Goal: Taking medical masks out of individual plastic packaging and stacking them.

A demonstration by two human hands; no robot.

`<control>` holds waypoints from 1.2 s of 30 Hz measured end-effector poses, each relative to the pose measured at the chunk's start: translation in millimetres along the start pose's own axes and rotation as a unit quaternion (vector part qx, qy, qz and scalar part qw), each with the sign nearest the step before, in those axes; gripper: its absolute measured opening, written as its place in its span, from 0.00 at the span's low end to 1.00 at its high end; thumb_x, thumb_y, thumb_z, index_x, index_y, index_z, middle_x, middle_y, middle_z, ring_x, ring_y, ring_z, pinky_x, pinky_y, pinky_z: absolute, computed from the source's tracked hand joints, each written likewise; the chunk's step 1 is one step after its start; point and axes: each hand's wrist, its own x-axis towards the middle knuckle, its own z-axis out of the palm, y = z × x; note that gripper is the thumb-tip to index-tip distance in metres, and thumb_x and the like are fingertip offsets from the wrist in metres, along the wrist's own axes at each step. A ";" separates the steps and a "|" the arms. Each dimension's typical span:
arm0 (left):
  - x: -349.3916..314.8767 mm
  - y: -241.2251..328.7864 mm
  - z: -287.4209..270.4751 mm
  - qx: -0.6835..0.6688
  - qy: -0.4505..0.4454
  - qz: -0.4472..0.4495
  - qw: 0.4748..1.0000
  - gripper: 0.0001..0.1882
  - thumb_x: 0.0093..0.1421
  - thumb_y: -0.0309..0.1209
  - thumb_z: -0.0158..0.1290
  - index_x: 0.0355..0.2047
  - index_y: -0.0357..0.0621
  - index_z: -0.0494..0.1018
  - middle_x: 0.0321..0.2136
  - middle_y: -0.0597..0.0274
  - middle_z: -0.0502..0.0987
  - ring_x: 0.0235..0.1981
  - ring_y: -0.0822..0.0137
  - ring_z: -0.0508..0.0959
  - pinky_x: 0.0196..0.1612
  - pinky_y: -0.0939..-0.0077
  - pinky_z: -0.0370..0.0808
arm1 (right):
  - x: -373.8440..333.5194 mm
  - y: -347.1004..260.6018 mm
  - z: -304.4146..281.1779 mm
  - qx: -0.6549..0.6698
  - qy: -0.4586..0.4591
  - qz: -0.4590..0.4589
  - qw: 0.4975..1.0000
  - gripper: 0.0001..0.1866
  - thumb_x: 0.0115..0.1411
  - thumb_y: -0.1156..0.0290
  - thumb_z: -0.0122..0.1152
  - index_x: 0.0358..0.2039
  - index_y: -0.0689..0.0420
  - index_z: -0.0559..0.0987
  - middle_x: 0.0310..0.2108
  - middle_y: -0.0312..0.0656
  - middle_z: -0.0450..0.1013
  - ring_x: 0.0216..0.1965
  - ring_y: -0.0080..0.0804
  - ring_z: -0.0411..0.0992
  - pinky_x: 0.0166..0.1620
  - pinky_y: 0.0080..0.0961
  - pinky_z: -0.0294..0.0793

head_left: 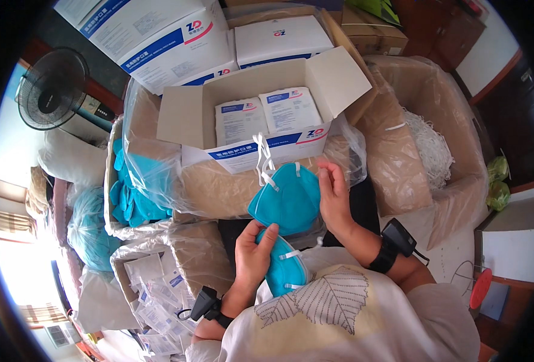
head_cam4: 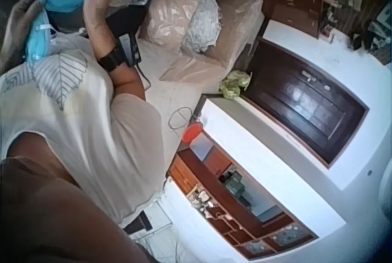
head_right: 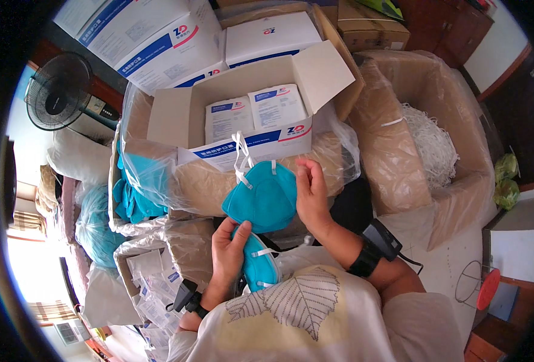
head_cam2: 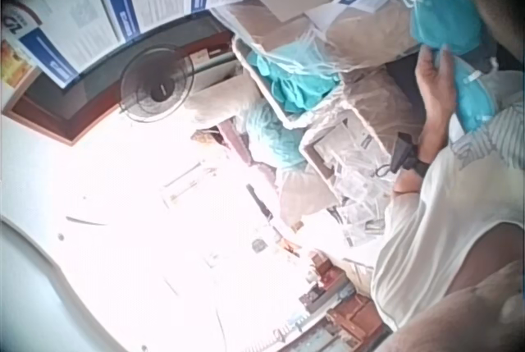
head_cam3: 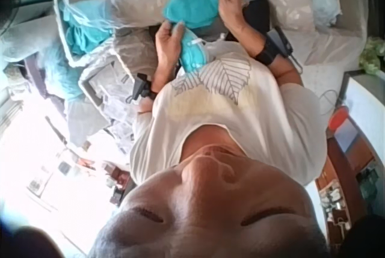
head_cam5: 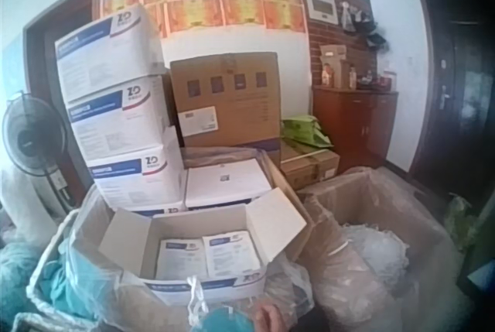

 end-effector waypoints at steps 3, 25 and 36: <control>6.3 -0.7 -8.0 -0.036 0.023 -0.005 0.999 0.08 0.58 0.30 0.51 0.34 0.37 0.71 0.25 0.73 0.72 0.23 0.85 0.66 0.27 0.90 0.64 | -9.9 15.1 -19.6 -0.080 -0.125 0.030 0.989 0.10 0.61 0.70 0.46 0.41 0.59 0.69 0.35 0.39 0.66 0.34 0.23 0.65 0.38 0.20 0.64; 49.2 21.0 -47.3 0.285 0.103 0.178 0.936 0.12 0.61 0.34 0.45 0.41 0.42 0.72 0.26 0.59 0.78 0.27 0.68 0.78 0.32 0.78 0.72 | 13.0 -75.7 -38.6 -0.040 -0.477 0.022 0.878 0.16 0.63 0.64 0.45 0.42 0.64 0.68 0.29 0.32 0.68 0.31 0.18 0.63 0.37 0.20 0.66; 51.6 1.8 -18.5 0.019 -0.031 -0.015 0.999 0.23 0.66 0.44 0.32 0.41 0.38 0.70 0.32 0.64 0.73 0.33 0.76 0.70 0.38 0.83 0.67 | -14.6 -42.5 12.1 -0.325 -0.357 -0.262 0.835 0.10 0.57 0.65 0.49 0.31 0.58 0.64 0.23 0.46 0.71 0.26 0.45 0.72 0.27 0.37 0.70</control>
